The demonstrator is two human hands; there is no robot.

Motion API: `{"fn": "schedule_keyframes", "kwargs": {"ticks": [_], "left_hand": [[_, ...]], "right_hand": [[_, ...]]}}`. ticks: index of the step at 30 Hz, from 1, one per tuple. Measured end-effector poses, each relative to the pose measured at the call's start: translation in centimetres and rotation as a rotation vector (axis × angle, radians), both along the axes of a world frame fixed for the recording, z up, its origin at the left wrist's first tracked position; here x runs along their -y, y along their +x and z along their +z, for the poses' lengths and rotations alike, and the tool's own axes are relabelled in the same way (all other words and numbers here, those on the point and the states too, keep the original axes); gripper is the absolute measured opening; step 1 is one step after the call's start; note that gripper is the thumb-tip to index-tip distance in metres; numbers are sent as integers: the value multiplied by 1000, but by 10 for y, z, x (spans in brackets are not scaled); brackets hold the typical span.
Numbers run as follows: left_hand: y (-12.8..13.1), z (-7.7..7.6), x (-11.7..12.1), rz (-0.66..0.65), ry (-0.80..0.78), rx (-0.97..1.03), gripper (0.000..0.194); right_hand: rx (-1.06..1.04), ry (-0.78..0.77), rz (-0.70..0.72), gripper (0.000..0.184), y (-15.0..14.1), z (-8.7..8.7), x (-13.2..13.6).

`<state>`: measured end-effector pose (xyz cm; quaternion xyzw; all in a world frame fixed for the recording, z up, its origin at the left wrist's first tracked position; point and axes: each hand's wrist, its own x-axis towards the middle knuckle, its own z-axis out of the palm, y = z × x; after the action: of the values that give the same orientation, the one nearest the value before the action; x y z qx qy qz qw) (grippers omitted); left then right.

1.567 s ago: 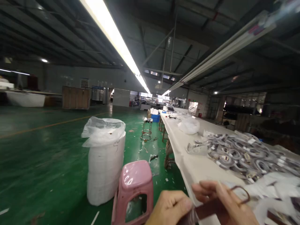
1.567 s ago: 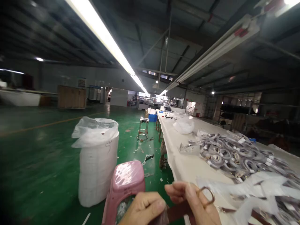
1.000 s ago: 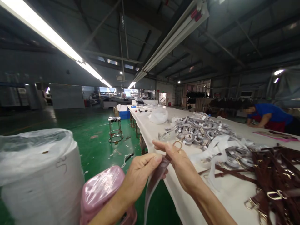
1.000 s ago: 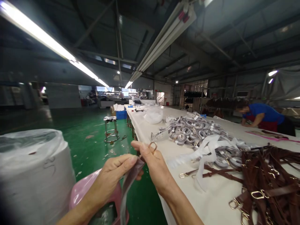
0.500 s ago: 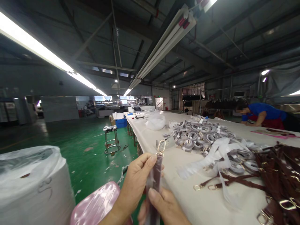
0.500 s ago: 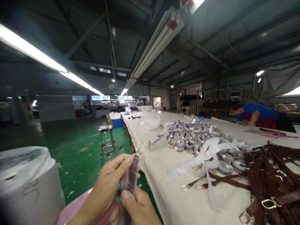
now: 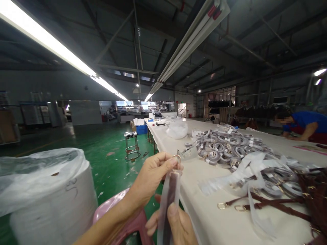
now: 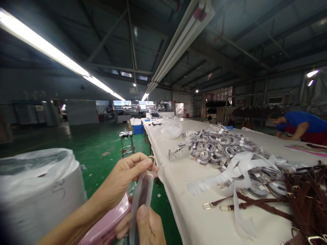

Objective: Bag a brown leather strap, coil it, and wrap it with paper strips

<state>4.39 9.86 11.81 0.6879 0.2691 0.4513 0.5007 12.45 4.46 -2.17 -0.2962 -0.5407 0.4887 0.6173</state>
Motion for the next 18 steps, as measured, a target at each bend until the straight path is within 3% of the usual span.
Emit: {"fn": "schedule_keyframes", "kwargs": {"ticks": [4, 9, 15, 18], "left_hand": [[-6, 7, 1, 42, 29, -31, 33], [-9, 3, 3, 63, -37, -73, 37], [-10, -2, 6, 13, -66, -16, 37], [-11, -4, 6, 9, -82, -91, 41]], "right_hand": [[107, 30, -55, 77, 8, 19, -4], [49, 63, -45, 74, 10, 31, -5], [-105, -44, 11, 79, 7, 32, -9], [-220, -113, 68, 75, 3, 29, -8]]}}
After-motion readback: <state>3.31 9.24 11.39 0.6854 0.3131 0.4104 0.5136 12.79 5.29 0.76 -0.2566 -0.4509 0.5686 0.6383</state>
